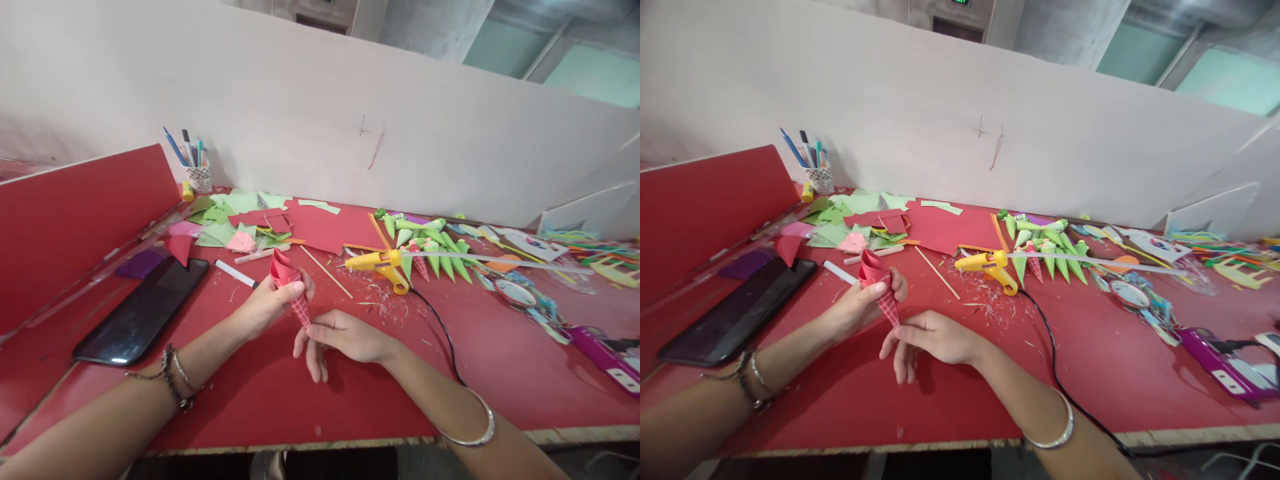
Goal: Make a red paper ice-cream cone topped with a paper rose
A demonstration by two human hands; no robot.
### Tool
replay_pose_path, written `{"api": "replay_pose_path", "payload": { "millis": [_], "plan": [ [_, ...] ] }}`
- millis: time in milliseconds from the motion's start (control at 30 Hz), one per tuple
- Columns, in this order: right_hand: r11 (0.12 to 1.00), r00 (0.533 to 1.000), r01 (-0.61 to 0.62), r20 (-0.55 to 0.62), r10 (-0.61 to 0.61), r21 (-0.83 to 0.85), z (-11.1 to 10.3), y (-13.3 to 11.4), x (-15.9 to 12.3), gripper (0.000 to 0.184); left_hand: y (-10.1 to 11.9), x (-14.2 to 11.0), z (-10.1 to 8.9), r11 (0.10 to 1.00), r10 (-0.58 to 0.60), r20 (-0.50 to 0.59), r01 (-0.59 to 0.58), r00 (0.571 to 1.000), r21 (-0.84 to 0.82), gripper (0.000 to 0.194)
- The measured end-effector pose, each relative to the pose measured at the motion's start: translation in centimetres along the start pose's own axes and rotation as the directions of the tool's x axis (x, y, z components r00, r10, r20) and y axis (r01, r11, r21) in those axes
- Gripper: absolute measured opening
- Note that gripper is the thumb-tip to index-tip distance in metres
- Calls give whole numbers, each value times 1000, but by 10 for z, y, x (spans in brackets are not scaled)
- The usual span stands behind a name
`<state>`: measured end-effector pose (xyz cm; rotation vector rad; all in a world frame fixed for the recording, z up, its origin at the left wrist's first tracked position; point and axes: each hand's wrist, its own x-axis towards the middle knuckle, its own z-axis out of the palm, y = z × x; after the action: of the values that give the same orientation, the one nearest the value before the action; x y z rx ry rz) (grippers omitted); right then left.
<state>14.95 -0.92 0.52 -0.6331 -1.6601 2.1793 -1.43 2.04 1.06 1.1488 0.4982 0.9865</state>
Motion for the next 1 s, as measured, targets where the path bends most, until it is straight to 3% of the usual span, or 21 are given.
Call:
{"api": "replay_pose_path", "payload": {
  "millis": [300, 633, 833, 1000],
  "plan": [
    [999, 996, -25, 82, 22, 31, 0, -1, -2, 30, -3, -2, 0, 987, -35, 93, 49, 995, -151, 30],
    [996, 1000, 27, -1, -27, 83, -3, 2, -1, 32, -1, -2, -2, 994, -14, 177, 33, 984, -100, 43],
    [991, 994, 91, -76, -83, 98, -3, 2, -3, 29, 0, -3, -3, 994, -21, 78, 29, 997, -110, 35],
    [988, 981, 156, -120, -155, -3, -3, 2, 0, 25, 1, 0, -2, 996, 0, -31, -3, 1000, -92, 33]
  ]
}}
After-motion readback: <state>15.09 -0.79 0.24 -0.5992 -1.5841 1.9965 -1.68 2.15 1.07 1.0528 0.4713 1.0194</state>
